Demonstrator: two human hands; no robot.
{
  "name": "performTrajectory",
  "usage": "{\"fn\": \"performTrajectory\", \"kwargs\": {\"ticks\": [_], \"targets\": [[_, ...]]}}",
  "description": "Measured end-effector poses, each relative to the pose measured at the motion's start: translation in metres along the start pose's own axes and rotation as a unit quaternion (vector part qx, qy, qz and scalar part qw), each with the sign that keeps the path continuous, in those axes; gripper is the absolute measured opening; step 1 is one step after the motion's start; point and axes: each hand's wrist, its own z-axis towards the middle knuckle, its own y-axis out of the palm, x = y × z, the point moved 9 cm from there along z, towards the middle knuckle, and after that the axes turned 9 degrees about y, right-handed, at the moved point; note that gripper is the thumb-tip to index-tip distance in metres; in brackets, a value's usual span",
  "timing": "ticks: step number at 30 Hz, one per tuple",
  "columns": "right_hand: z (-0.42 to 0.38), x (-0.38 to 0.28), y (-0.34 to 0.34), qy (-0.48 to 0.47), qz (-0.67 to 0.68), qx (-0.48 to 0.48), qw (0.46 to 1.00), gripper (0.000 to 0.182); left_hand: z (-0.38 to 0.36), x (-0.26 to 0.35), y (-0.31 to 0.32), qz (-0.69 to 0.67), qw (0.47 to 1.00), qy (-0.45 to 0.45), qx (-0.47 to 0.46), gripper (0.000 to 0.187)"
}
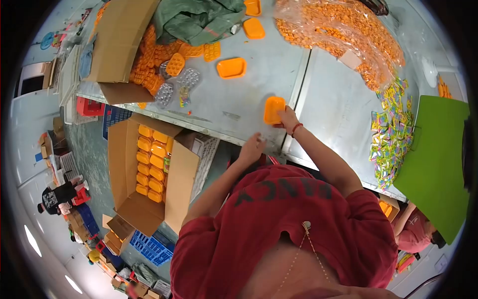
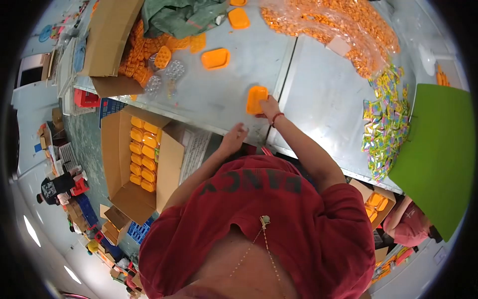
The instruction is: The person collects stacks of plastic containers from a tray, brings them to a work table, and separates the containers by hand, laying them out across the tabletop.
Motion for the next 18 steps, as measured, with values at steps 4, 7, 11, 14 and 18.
{"fn": "performTrajectory", "kwargs": {"ticks": [4, 7, 11, 14, 18], "targets": [[0.032, -0.033, 0.045, -0.062, 0.151, -0.059, 0.985, 0.046, -0.024, -0.04, -0.013, -0.033, 0.987, -0.015, -0.155, 0.039], [0.032, -0.022, 0.064, -0.001, 0.085, 0.052, 0.995, 0.053, -0.035, -0.054, -0.064, -0.129, 0.987, 0.018, -0.094, 0.042], [0.04, 0.034, 0.083, 0.054, -0.069, 0.001, 0.996, 0.044, -0.08, -0.132, -0.093, -0.034, 0.988, -0.104, -0.11, 0.047], [0.016, 0.067, 0.12, 0.071, -0.289, -0.119, 0.947, 0.037, -0.114, -0.173, -0.085, 0.019, 0.986, -0.142, -0.09, 0.045], [0.001, 0.119, 0.156, 0.096, -0.516, -0.255, 0.812, 0.035, -0.143, -0.197, -0.044, -0.015, 0.966, -0.258, 0.017, 0.045]]}}
